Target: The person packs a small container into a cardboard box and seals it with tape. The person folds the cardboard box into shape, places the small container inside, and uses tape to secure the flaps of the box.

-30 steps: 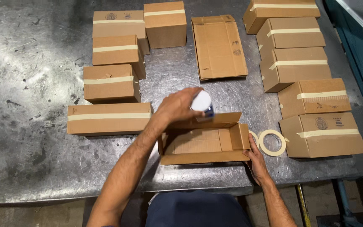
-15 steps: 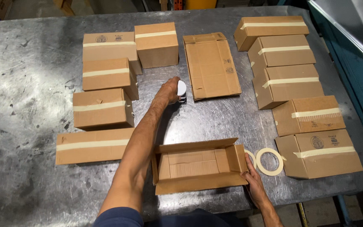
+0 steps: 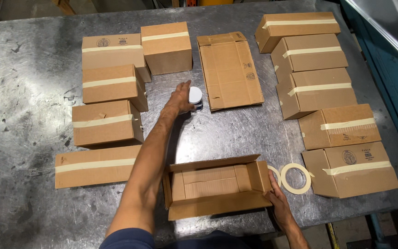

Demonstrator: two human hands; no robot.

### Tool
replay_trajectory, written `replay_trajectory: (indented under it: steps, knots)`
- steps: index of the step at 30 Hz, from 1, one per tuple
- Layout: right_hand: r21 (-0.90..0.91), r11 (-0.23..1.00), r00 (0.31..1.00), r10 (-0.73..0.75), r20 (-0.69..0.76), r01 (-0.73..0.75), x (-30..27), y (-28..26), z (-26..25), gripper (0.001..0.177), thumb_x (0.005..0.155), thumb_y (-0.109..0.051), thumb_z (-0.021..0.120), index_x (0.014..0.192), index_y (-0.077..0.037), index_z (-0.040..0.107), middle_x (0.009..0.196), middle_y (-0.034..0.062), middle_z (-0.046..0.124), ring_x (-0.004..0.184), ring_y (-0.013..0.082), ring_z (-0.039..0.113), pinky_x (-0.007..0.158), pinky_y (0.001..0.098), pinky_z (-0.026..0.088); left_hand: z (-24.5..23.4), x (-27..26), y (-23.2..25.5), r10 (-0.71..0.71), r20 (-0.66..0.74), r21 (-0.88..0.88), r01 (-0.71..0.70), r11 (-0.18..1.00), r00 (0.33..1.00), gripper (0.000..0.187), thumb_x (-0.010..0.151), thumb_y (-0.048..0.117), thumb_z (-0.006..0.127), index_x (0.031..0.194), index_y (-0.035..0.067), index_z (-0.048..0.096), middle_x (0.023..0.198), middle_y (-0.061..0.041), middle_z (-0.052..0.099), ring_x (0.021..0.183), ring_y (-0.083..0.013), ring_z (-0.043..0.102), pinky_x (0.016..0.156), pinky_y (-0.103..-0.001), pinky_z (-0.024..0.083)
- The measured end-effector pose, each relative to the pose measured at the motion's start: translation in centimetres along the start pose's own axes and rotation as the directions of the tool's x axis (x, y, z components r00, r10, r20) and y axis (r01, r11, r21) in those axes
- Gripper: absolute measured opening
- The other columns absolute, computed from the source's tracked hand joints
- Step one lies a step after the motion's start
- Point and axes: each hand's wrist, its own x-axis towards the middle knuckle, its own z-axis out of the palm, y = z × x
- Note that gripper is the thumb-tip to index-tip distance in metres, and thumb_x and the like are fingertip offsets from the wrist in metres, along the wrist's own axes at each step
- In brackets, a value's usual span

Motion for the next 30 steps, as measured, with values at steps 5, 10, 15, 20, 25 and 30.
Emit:
replay_trajectory:
  steps: [5,10,15,20,25,30]
  knots:
    - [-0.049,0.997,0.998,-0.055,-0.006,0.054,-1.3,-2.3,0.5,0.102,0.087,-0.019,0.060,0.177,-0.041,0.017,0.186,0.0045,0.024,0.141,0.0352,0.051,0.113,0.0524,0.047,-2.5,-9.9,-1.4,0.211,-0.333,-0.184,-0.283,0.941,0.919,0.052,0.106,0.018,0.069,0.154,0.007,0.053,0.157,-0.022,0.055,0.140,-0.0385,0.058,0.122,-0.052,0.046]
    - [0.053,0.979,0.979,-0.192,-0.069,0.196,-0.9,-2.6,-0.3,0.107,0.083,-0.016,0.068,0.176,-0.037,0.020,0.188,0.0076,0.019,0.136,0.0340,0.053,0.116,0.0484,0.044,-3.0,-27.0,-3.1,-0.013,-0.561,-0.487,-0.317,0.814,0.828,0.024,0.115,0.033,0.061,0.111,0.010,0.067,0.084,0.000,0.061,0.073,-0.0139,0.065,0.063,-0.029,0.059]
    - [0.176,0.965,0.981,-0.190,-0.031,0.193,-1.0,-3.7,-1.3,0.067,0.116,-0.047,0.029,0.168,-0.008,0.047,0.159,0.0207,0.063,0.131,0.0299,0.062,0.097,0.0452,0.052,2.8,-35.3,-9.5,-0.374,-0.337,-0.710,0.028,0.704,0.864,0.041,0.117,0.038,0.057,0.094,0.008,0.073,0.071,-0.005,0.068,0.057,-0.0151,0.062,0.052,-0.029,0.055]
    - [0.069,0.983,0.981,-0.164,-0.102,0.171,2.9,-0.3,-2.5,0.043,0.118,-0.032,0.050,0.156,-0.017,0.064,0.142,0.0084,0.069,0.119,0.0279,0.067,0.086,0.0446,0.060,8.3,-34.0,-13.1,-0.422,-0.108,-0.662,0.252,0.706,0.900,0.037,0.102,0.042,0.078,0.122,0.011,0.080,0.105,-0.017,0.081,0.092,-0.0297,0.080,0.079,-0.045,0.068]
    - [0.152,0.987,0.998,-0.056,0.006,0.055,2.6,-0.6,-2.0,0.057,0.116,-0.065,0.038,0.155,-0.028,0.059,0.146,0.0063,0.068,0.130,0.0361,0.067,0.100,0.0616,0.058,7.6,-34.7,-9.6,-0.386,-0.027,-0.709,0.255,0.658,0.922,0.074,0.102,0.063,0.073,0.151,0.008,0.063,0.142,-0.023,0.070,0.124,-0.0384,0.074,0.097,-0.051,0.067]
    - [-0.081,0.994,0.996,-0.081,-0.028,0.079,-0.1,-2.6,-0.5,0.051,0.106,-0.031,0.074,0.154,-0.017,0.064,0.138,0.0091,0.067,0.122,0.0311,0.069,0.098,0.0511,0.061,5.3,-37.5,-4.3,-0.355,-0.013,-0.547,0.290,0.785,0.935,0.088,0.094,0.053,0.081,0.163,0.012,0.047,0.152,-0.020,0.066,0.138,-0.0436,0.067,0.115,-0.055,0.059]
